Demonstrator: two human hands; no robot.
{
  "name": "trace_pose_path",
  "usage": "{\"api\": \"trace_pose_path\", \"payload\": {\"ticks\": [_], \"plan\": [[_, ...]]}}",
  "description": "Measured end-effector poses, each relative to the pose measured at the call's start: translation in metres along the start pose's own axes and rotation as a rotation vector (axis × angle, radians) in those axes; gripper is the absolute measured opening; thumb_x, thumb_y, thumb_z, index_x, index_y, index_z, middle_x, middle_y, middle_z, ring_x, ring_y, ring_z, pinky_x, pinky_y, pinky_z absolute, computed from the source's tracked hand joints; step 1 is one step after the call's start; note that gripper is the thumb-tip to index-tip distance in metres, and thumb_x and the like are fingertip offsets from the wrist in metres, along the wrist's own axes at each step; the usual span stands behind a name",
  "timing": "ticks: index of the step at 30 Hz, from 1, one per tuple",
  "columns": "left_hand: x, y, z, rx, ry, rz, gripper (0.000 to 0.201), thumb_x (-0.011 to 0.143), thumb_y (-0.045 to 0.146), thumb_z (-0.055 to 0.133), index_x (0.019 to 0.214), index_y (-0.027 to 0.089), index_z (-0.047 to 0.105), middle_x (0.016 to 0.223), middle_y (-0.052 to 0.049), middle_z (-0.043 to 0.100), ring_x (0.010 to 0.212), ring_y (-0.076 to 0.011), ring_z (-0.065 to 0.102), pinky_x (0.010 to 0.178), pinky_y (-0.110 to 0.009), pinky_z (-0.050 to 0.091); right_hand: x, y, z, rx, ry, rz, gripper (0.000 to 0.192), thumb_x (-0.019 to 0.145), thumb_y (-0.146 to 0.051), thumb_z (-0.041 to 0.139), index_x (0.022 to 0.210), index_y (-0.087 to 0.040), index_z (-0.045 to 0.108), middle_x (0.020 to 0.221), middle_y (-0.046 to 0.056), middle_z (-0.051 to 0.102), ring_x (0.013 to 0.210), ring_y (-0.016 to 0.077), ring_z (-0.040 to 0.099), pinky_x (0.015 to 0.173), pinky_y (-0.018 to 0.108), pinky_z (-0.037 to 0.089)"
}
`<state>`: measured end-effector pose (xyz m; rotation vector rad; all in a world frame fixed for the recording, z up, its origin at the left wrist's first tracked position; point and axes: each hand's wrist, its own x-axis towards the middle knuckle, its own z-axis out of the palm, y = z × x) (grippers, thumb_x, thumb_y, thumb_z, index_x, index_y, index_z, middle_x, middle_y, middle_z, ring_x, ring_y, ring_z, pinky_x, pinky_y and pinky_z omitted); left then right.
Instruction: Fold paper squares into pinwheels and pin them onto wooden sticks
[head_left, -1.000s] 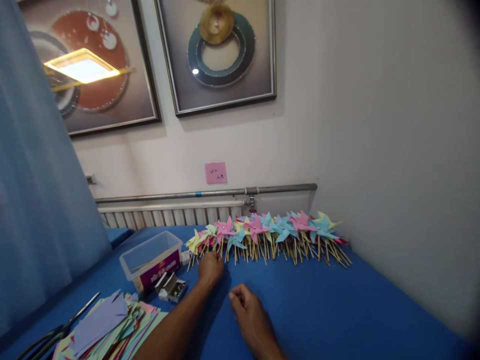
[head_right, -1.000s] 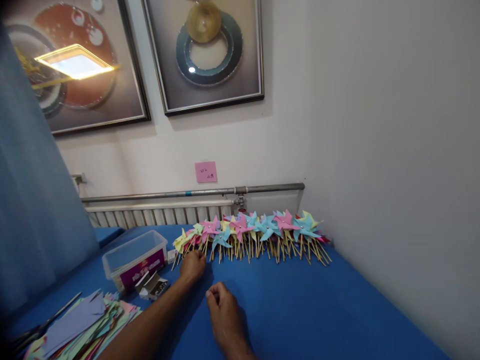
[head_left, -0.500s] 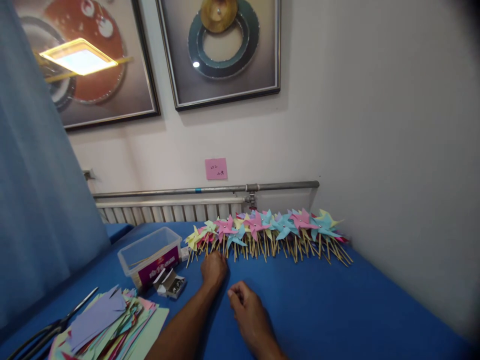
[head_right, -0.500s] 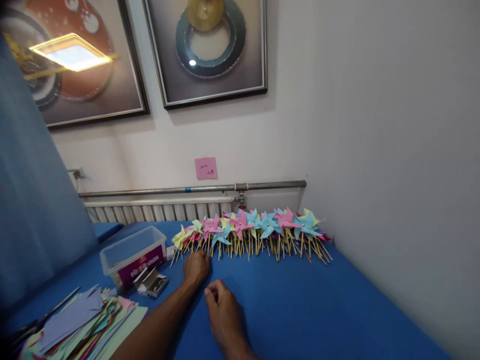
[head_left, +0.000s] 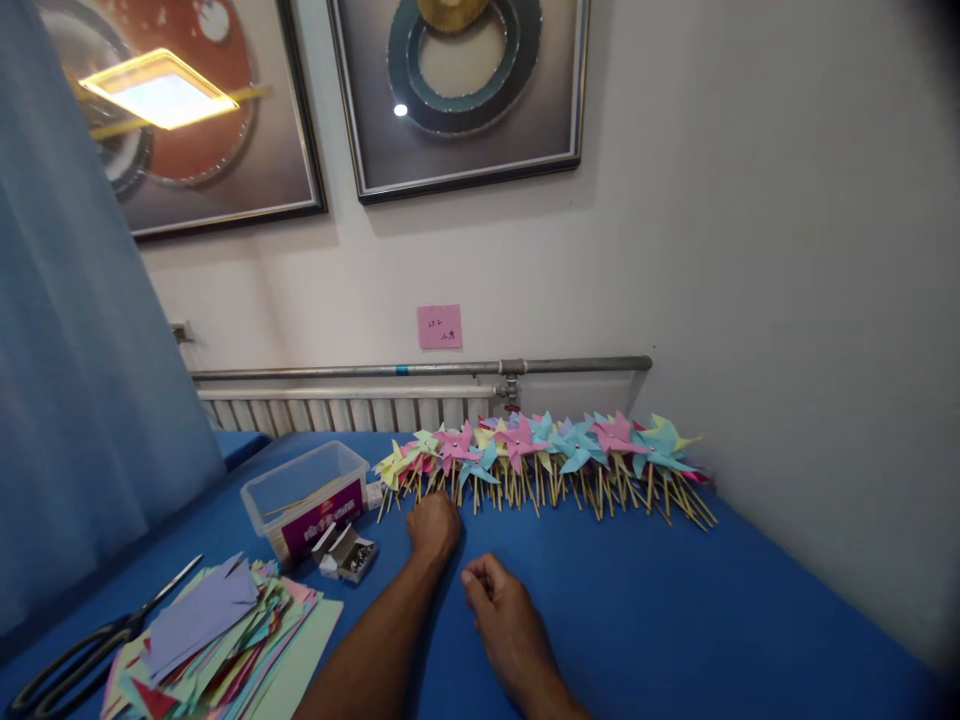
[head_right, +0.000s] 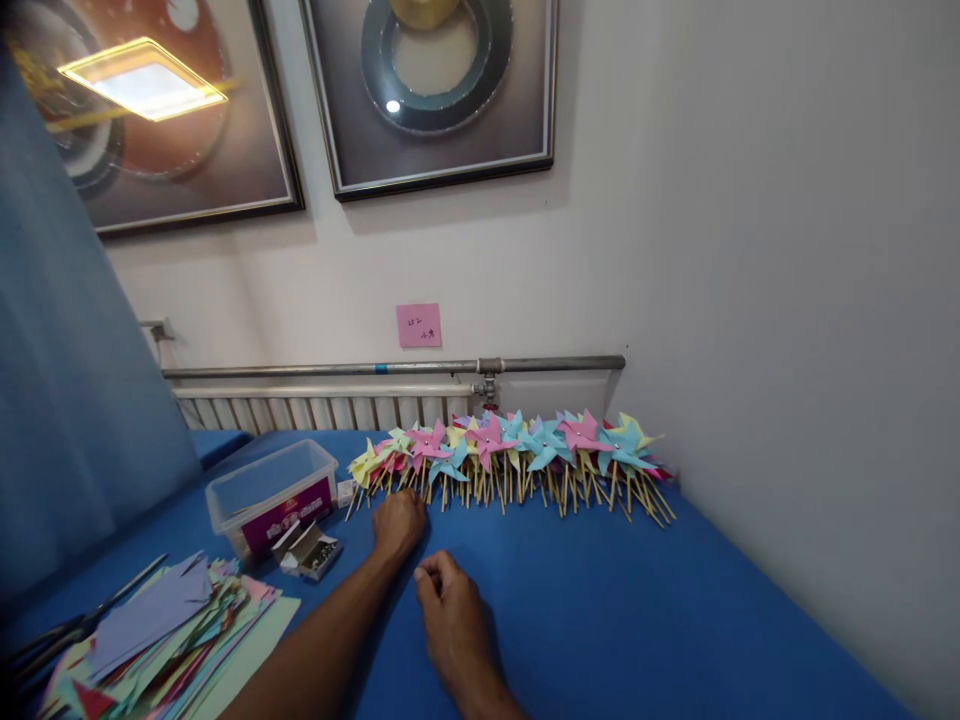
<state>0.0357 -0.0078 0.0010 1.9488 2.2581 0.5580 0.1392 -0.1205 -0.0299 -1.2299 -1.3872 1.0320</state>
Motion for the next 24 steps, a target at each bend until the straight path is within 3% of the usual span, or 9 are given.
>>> {"api": "trace_pose_path", "payload": {"ticks": [10, 15, 19, 24], "plan": [[-0.009, 0.001, -0.010, -0.047, 0.018, -0.010, 0.031, 0.097, 0.028, 0.046, 0.104, 0.016, 0.074, 0.108, -0.016, 0.076, 0.102, -0.0257, 0.071, 0.083, -0.032, 0.048, 0.001, 0.004, 0.000, -0.023, 0.000, -0.021, 0.025, 0.090, -0.047, 0.053, 0.079, -0.024, 0.056, 0.059, -0.006, 0.047, 0.051, 0.0116, 0.041, 0.050, 0.023, 0.030], [-0.051, -0.010, -0.034, -0.050, -0.059, 0.162, 0.026, 0.095, 0.029, 0.050, 0.099, 0.019, 0.074, 0.103, -0.011, 0.077, 0.098, -0.0241, 0.070, 0.080, -0.031, 0.045, 0.002, 0.005, -0.002, -0.065, -0.010, -0.029, 0.026, 0.089, -0.047, 0.050, 0.080, -0.024, 0.057, 0.059, -0.006, 0.049, 0.048, 0.0127, 0.043, 0.047, 0.023, 0.028], [-0.105, -0.045, -0.060, -0.096, -0.052, 0.309, 0.026, 0.095, 0.030, 0.049, 0.094, 0.021, 0.073, 0.097, -0.008, 0.075, 0.092, -0.0219, 0.068, 0.079, -0.030, 0.044, 0.002, 0.004, -0.002, -0.068, -0.020, -0.037, 0.025, 0.086, -0.047, 0.052, 0.081, -0.024, 0.058, 0.060, -0.005, 0.052, 0.050, 0.0134, 0.046, 0.049, 0.024, 0.034], [-0.158, -0.128, -0.079, -0.039, 0.139, 0.277, 0.031, 0.097, 0.027, 0.042, 0.085, 0.022, 0.071, 0.084, -0.009, 0.072, 0.081, -0.0208, 0.066, 0.078, -0.031, 0.044, 0.001, -0.001, -0.002, -0.074, -0.030, 0.010, 0.029, 0.086, -0.051, 0.052, 0.083, -0.023, 0.058, 0.064, -0.003, 0.054, 0.052, 0.0146, 0.049, 0.050, 0.026, 0.038]]}}
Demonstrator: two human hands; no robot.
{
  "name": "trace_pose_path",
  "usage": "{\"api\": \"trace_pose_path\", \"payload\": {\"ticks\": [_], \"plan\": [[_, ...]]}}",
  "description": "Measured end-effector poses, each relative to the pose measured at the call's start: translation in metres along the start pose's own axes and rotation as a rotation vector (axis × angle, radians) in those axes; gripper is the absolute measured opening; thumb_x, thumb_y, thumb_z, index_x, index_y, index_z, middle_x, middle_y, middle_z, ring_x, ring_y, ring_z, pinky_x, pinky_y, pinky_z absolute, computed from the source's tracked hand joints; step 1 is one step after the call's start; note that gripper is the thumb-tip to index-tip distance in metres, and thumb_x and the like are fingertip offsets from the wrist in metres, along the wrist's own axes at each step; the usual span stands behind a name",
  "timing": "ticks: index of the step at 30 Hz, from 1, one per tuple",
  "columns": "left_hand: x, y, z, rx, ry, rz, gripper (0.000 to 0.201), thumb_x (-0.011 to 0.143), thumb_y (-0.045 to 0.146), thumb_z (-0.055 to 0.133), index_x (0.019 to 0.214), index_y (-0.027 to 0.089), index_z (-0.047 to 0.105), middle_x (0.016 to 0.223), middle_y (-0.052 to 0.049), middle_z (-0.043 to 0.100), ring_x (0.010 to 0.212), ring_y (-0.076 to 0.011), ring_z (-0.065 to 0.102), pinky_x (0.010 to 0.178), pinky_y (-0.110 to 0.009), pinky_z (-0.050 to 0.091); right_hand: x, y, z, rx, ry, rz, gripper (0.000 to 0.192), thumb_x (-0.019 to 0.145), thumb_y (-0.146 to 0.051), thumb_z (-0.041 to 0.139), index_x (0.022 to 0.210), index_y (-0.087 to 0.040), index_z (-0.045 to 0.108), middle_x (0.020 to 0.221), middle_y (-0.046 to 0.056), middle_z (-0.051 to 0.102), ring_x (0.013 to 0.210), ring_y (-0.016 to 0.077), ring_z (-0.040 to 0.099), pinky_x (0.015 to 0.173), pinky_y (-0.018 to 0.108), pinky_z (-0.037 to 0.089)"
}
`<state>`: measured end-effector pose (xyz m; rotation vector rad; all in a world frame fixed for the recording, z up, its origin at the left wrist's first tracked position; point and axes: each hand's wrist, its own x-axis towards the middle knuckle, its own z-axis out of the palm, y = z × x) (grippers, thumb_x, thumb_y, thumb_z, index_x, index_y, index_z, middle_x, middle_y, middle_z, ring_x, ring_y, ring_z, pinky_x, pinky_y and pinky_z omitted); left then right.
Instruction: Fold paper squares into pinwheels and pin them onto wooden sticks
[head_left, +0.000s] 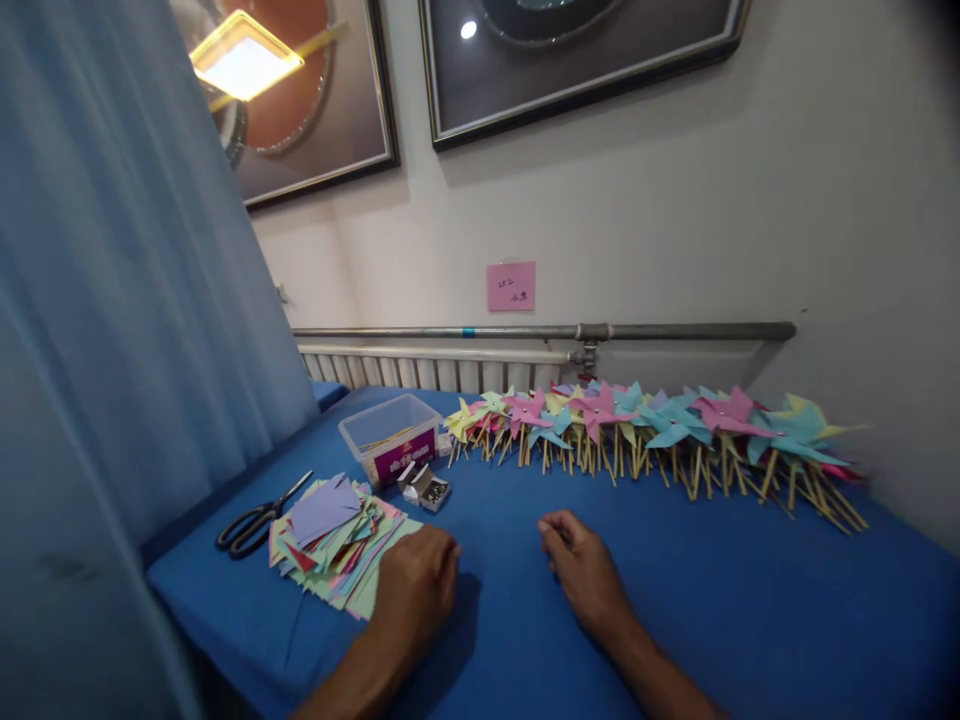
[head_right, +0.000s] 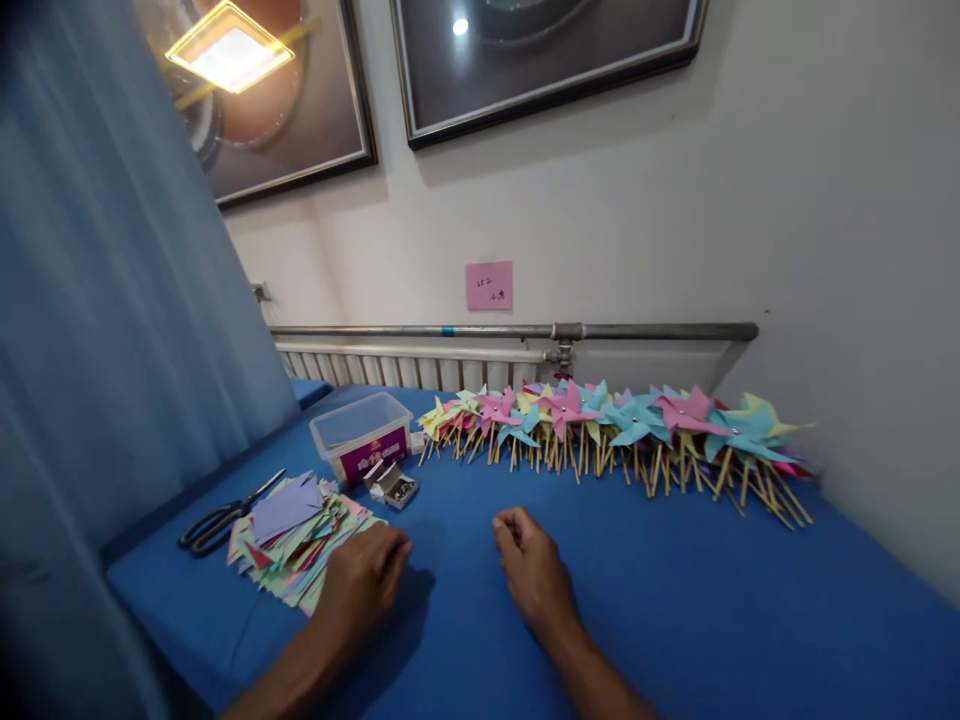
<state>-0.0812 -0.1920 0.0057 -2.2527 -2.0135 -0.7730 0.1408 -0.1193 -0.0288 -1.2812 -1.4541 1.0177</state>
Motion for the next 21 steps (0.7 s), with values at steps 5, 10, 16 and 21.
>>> {"api": "trace_pose_path", "payload": {"ticks": [5, 10, 16, 21], "plan": [[-0.031, -0.085, -0.032, 0.214, 0.301, -0.162, 0.035, 0.100, 0.035, 0.039, 0.094, 0.021, 0.071, 0.094, -0.010, 0.074, 0.088, -0.0233, 0.067, 0.084, -0.034, 0.047, -0.001, -0.001, 0.001, 0.016, 0.004, 0.021, 0.029, 0.085, -0.051, 0.053, 0.082, -0.023, 0.059, 0.066, -0.003, 0.054, 0.055, 0.0148, 0.049, 0.051, 0.026, 0.040], [-0.023, -0.127, -0.057, 0.503, 0.208, -0.257, 0.035, 0.096, 0.034, 0.048, 0.118, 0.017, 0.068, 0.127, -0.013, 0.069, 0.113, -0.0301, 0.061, 0.096, -0.042, 0.044, -0.001, -0.001, 0.001, 0.018, 0.007, -0.007, 0.028, 0.085, -0.050, 0.054, 0.081, -0.023, 0.059, 0.065, -0.002, 0.054, 0.055, 0.0151, 0.049, 0.053, 0.027, 0.040], [-0.015, -0.130, -0.056, 0.624, 0.049, -0.200, 0.034, 0.098, 0.022, 0.041, 0.103, 0.019, 0.074, 0.115, -0.012, 0.073, 0.107, -0.0292, 0.063, 0.092, -0.042, 0.041, -0.001, -0.003, -0.001, -0.001, -0.002, 0.019, 0.030, 0.086, -0.052, 0.053, 0.083, -0.023, 0.059, 0.066, -0.003, 0.055, 0.057, 0.0153, 0.051, 0.055, 0.027, 0.042], [-0.015, -0.132, -0.054, 0.662, 0.110, -0.185, 0.035, 0.099, 0.026, 0.041, 0.102, 0.016, 0.075, 0.113, -0.014, 0.073, 0.105, -0.0309, 0.063, 0.090, -0.043, 0.040, -0.001, 0.000, -0.001, -0.013, -0.017, -0.006, 0.030, 0.088, -0.052, 0.051, 0.083, -0.023, 0.059, 0.066, -0.003, 0.054, 0.056, 0.0146, 0.050, 0.054, 0.026, 0.041]]}}
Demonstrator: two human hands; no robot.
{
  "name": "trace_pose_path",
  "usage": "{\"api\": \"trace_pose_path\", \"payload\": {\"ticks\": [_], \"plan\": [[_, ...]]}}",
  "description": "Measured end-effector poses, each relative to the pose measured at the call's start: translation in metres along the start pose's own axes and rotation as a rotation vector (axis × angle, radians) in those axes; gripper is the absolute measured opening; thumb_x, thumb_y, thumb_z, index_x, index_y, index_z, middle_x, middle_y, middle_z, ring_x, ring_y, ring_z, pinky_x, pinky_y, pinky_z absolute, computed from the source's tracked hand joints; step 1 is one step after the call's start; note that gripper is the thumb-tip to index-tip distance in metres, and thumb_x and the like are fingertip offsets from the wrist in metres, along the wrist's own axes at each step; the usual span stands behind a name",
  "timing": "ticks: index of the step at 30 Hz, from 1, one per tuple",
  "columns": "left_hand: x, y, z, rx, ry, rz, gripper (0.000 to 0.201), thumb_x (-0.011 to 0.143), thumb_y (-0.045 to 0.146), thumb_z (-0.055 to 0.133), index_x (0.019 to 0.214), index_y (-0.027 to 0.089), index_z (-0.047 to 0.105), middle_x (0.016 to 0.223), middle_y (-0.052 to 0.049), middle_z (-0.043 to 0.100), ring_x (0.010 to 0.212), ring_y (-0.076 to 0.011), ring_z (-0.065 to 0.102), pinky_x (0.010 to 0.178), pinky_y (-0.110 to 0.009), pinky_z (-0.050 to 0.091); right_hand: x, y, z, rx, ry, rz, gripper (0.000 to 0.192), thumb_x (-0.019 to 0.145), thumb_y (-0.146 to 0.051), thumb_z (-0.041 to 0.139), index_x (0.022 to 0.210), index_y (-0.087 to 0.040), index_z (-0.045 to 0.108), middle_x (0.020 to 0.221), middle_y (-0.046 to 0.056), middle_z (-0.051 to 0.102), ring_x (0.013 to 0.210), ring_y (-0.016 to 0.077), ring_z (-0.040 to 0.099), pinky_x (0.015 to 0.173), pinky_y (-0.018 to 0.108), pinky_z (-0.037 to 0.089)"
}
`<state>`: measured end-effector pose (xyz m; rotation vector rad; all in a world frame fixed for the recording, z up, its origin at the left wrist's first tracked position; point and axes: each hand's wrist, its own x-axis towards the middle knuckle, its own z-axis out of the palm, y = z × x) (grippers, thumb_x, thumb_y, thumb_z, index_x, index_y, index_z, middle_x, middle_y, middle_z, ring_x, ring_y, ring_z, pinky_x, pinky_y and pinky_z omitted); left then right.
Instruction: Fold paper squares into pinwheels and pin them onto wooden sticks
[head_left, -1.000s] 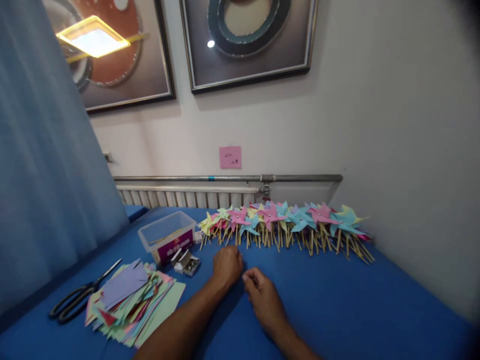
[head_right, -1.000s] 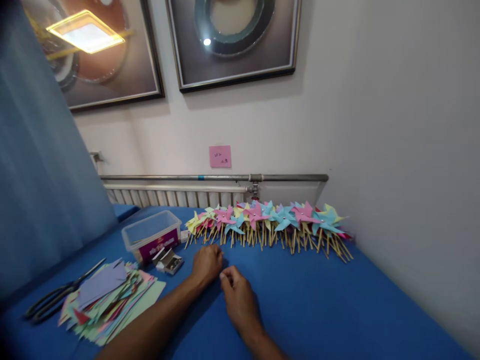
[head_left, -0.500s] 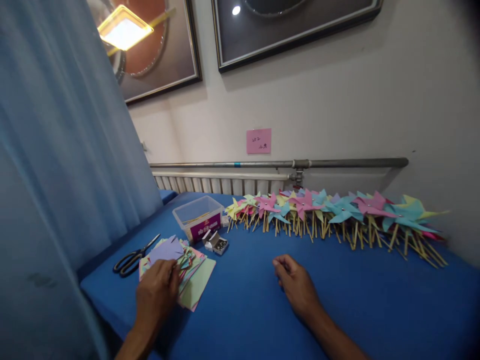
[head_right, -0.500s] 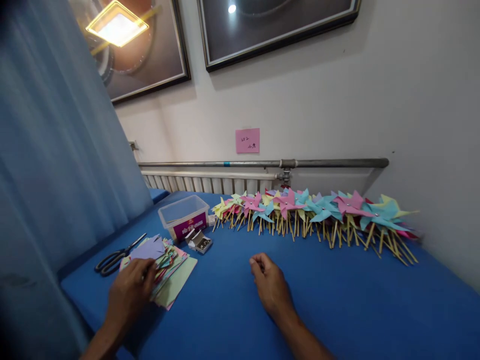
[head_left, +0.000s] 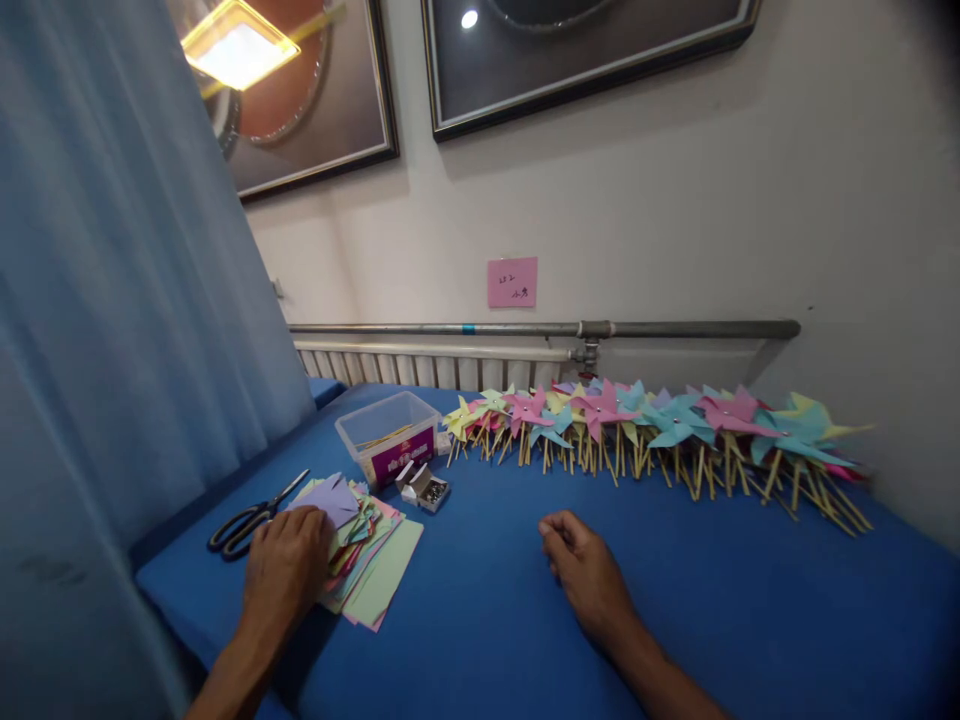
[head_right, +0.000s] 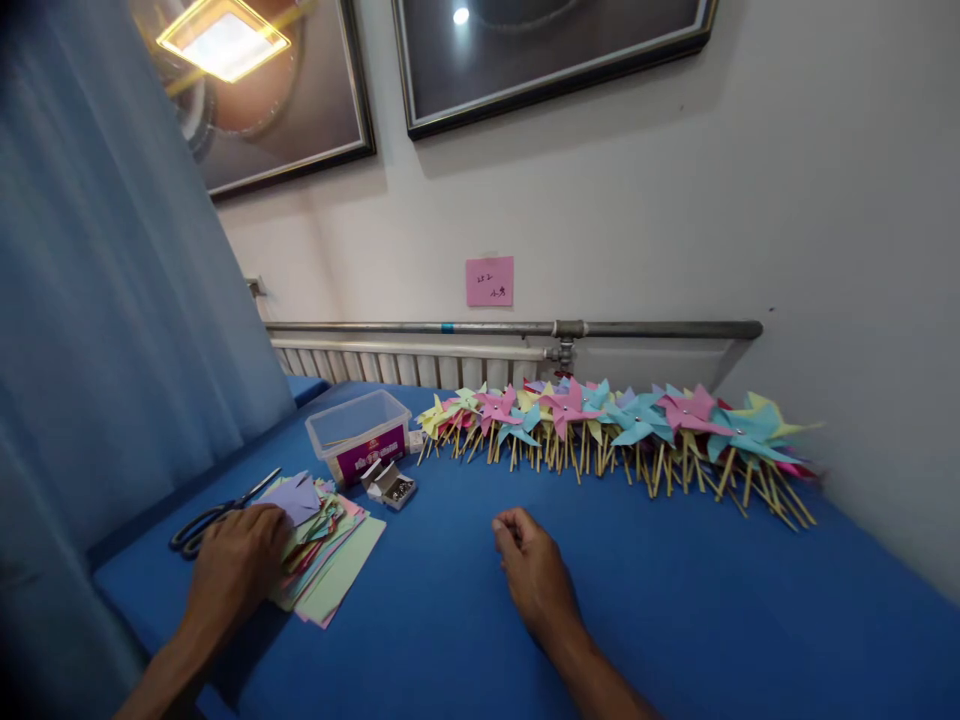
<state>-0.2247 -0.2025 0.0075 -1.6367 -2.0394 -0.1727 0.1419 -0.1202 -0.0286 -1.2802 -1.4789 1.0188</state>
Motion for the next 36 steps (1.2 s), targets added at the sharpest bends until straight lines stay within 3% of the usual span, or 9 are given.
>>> {"api": "trace_pose_path", "payload": {"ticks": [4, 9, 16, 22, 26, 36], "plan": [[0.000, -0.003, 0.004, -0.032, -0.026, -0.012, 0.035, 0.099, 0.032, 0.044, 0.109, 0.016, 0.073, 0.122, -0.016, 0.071, 0.110, -0.0298, 0.063, 0.092, -0.041, 0.040, 0.001, 0.004, 0.000, -0.006, 0.006, -0.012, 0.030, 0.088, -0.051, 0.052, 0.083, -0.023, 0.060, 0.066, -0.003, 0.055, 0.056, 0.0149, 0.051, 0.054, 0.025, 0.041], [-0.003, -0.002, 0.002, 0.011, -0.067, 0.075, 0.032, 0.097, 0.019, 0.042, 0.097, 0.016, 0.074, 0.103, -0.013, 0.075, 0.096, -0.0290, 0.066, 0.085, -0.040, 0.039, 0.001, 0.003, 0.000, 0.006, -0.002, -0.011, 0.030, 0.089, -0.052, 0.051, 0.083, -0.023, 0.058, 0.067, -0.003, 0.054, 0.055, 0.0146, 0.050, 0.052, 0.026, 0.040], [-0.005, 0.001, 0.005, 0.030, 0.015, 0.038, 0.032, 0.097, 0.018, 0.041, 0.087, 0.016, 0.071, 0.089, -0.012, 0.073, 0.082, -0.0260, 0.066, 0.075, -0.035, 0.041, 0.000, 0.003, 0.000, -0.006, -0.002, 0.014, 0.031, 0.089, -0.053, 0.050, 0.086, -0.024, 0.059, 0.069, -0.003, 0.056, 0.057, 0.0149, 0.051, 0.055, 0.027, 0.042], [-0.003, -0.001, 0.007, -0.219, 0.049, -0.087, 0.031, 0.096, 0.027, 0.045, 0.086, 0.020, 0.073, 0.092, -0.007, 0.076, 0.082, -0.0207, 0.068, 0.073, -0.029, 0.043, 0.001, 0.002, 0.000, 0.004, 0.003, 0.011, 0.031, 0.087, -0.053, 0.052, 0.084, -0.023, 0.059, 0.067, -0.004, 0.055, 0.057, 0.0145, 0.050, 0.054, 0.026, 0.041], [-0.003, -0.005, 0.010, -0.366, 0.051, -0.100, 0.032, 0.096, 0.033, 0.046, 0.091, 0.021, 0.075, 0.100, -0.005, 0.078, 0.086, -0.0206, 0.070, 0.074, -0.028, 0.046, 0.001, 0.002, 0.000, -0.004, -0.002, 0.008, 0.030, 0.088, -0.052, 0.050, 0.084, -0.023, 0.059, 0.066, -0.004, 0.053, 0.055, 0.0140, 0.049, 0.053, 0.025, 0.040], [-0.002, 0.002, 0.002, -0.371, 0.396, -0.222, 0.031, 0.095, 0.033, 0.043, 0.085, 0.018, 0.068, 0.084, -0.008, 0.074, 0.076, -0.0224, 0.069, 0.072, -0.031, 0.048, -0.001, -0.006, 0.000, 0.006, 0.005, 0.027, 0.029, 0.085, -0.051, 0.051, 0.081, -0.023, 0.057, 0.065, -0.004, 0.052, 0.054, 0.0138, 0.049, 0.053, 0.025, 0.041]]}}
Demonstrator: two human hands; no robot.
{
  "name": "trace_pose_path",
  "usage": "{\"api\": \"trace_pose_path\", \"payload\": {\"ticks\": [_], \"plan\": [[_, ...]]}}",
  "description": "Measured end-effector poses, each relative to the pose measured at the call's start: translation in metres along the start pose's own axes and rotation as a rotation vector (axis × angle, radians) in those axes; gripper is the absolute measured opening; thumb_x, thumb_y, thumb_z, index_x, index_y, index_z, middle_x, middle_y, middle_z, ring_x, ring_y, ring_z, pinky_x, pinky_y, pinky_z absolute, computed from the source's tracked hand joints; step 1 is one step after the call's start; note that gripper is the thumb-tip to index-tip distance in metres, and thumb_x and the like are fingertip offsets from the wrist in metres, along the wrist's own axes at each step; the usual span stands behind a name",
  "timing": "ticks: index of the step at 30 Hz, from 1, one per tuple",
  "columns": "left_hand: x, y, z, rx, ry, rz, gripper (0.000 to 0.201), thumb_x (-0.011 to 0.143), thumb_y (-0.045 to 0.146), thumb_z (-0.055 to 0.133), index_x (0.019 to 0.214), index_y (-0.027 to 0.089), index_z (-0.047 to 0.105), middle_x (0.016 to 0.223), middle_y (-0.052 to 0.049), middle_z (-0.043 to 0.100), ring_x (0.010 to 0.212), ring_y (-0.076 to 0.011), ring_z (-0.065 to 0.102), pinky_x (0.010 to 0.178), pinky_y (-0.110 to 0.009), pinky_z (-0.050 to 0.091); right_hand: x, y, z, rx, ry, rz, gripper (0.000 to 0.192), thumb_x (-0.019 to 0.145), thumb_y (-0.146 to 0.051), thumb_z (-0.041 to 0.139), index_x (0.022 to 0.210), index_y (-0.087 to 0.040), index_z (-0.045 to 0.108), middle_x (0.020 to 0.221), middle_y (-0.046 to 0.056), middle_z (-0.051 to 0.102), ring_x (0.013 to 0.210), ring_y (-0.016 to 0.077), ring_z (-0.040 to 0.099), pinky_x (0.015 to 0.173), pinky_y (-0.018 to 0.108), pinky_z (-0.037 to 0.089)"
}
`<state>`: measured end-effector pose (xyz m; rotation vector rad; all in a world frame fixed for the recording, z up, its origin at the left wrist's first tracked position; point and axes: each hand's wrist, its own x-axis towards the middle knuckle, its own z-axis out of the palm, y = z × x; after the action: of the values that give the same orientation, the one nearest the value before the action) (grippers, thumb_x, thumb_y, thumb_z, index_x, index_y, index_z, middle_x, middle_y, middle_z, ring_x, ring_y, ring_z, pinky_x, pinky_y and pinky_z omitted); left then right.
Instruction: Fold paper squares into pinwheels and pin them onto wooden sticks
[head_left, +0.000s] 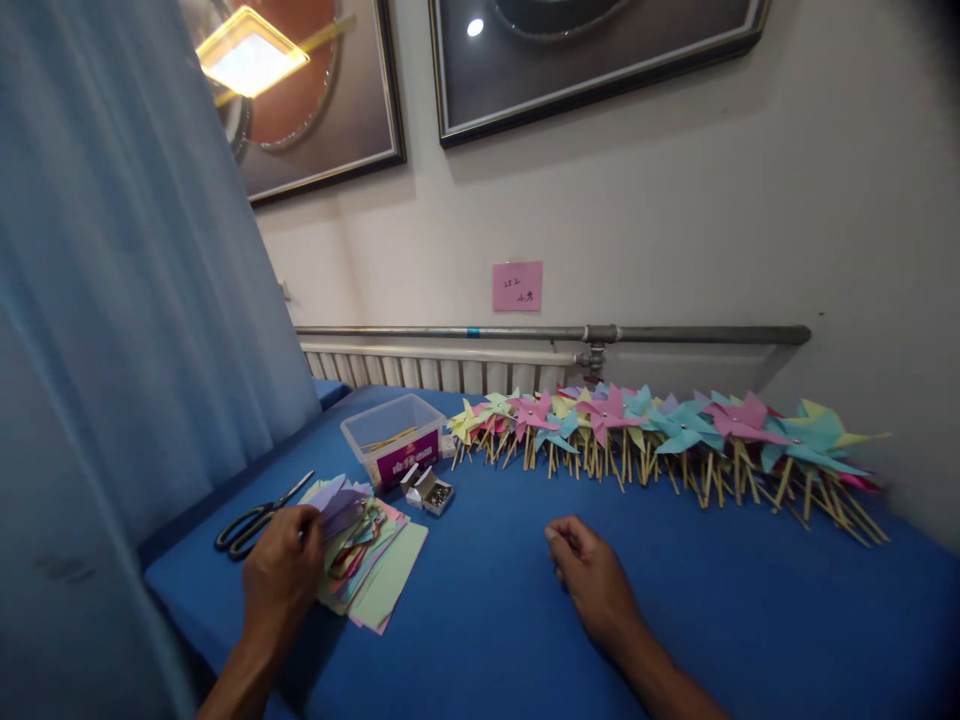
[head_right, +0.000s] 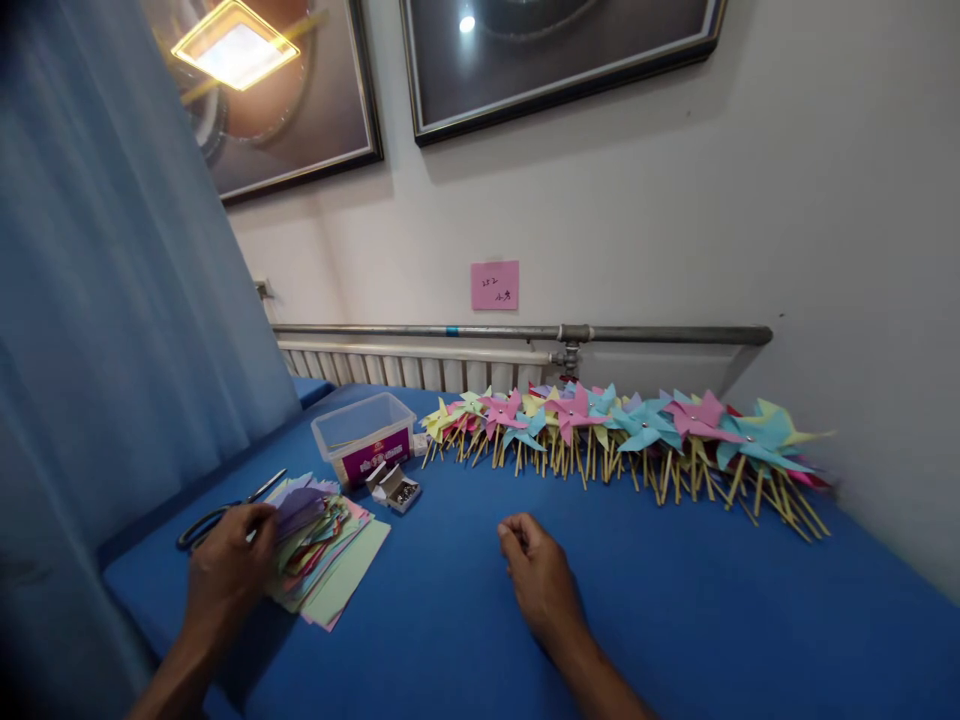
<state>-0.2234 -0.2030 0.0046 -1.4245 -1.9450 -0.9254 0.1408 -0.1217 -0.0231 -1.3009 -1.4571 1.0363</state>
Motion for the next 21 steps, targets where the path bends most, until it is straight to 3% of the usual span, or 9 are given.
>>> {"api": "trace_pose_path", "payload": {"ticks": [4, 6, 9, 15, 18, 21], "plan": [[0.003, -0.005, 0.006, -0.017, 0.047, 0.012, 0.034, 0.096, 0.036, 0.043, 0.097, 0.016, 0.070, 0.093, -0.010, 0.076, 0.082, -0.0233, 0.070, 0.077, -0.032, 0.050, 0.000, -0.001, 0.000, -0.006, -0.002, -0.009, 0.029, 0.086, -0.051, 0.051, 0.081, -0.023, 0.058, 0.067, -0.003, 0.054, 0.055, 0.0139, 0.049, 0.053, 0.025, 0.041], [0.004, -0.007, 0.011, -0.046, -0.069, 0.102, 0.034, 0.096, 0.035, 0.043, 0.103, 0.017, 0.072, 0.101, -0.009, 0.077, 0.088, -0.0227, 0.070, 0.080, -0.031, 0.050, 0.000, 0.000, 0.000, -0.005, -0.002, -0.015, 0.029, 0.086, -0.051, 0.051, 0.082, -0.023, 0.058, 0.067, -0.003, 0.054, 0.056, 0.0142, 0.050, 0.053, 0.025, 0.041], [0.003, -0.006, 0.011, 0.046, -0.256, 0.215, 0.034, 0.096, 0.029, 0.042, 0.093, 0.021, 0.075, 0.095, -0.008, 0.077, 0.085, -0.0230, 0.069, 0.080, -0.033, 0.048, 0.000, 0.002, 0.000, -0.003, 0.000, -0.005, 0.028, 0.087, -0.051, 0.051, 0.081, -0.023, 0.057, 0.066, -0.003, 0.053, 0.056, 0.0142, 0.049, 0.053, 0.025, 0.041], [-0.001, 0.003, 0.001, 0.338, -0.146, 0.229, 0.034, 0.096, 0.028, 0.046, 0.083, 0.020, 0.076, 0.087, -0.011, 0.073, 0.083, -0.0285, 0.065, 0.081, -0.041, 0.042, -0.001, 0.003, 0.000, 0.030, -0.014, -0.021, 0.029, 0.088, -0.051, 0.053, 0.081, -0.024, 0.057, 0.064, -0.004, 0.051, 0.055, 0.0143, 0.049, 0.052, 0.025, 0.039], [-0.001, -0.001, 0.003, 0.312, -0.285, 0.255, 0.036, 0.096, 0.030, 0.046, 0.075, 0.021, 0.074, 0.080, -0.009, 0.071, 0.082, -0.0266, 0.066, 0.079, -0.038, 0.042, -0.001, 0.001, 0.001, 0.028, -0.015, -0.006, 0.027, 0.088, -0.049, 0.052, 0.080, -0.024, 0.056, 0.064, -0.005, 0.050, 0.054, 0.0135, 0.048, 0.051, 0.025, 0.039], [0.000, -0.006, 0.005, 0.170, -0.454, 0.262, 0.034, 0.095, 0.032, 0.046, 0.080, 0.024, 0.076, 0.083, -0.006, 0.073, 0.081, -0.0226, 0.067, 0.076, -0.034, 0.043, -0.001, 0.000, 0.001, 0.019, -0.014, -0.010, 0.026, 0.089, -0.047, 0.050, 0.079, -0.023, 0.055, 0.064, -0.005, 0.050, 0.054, 0.0133, 0.047, 0.051, 0.025, 0.038]]}}
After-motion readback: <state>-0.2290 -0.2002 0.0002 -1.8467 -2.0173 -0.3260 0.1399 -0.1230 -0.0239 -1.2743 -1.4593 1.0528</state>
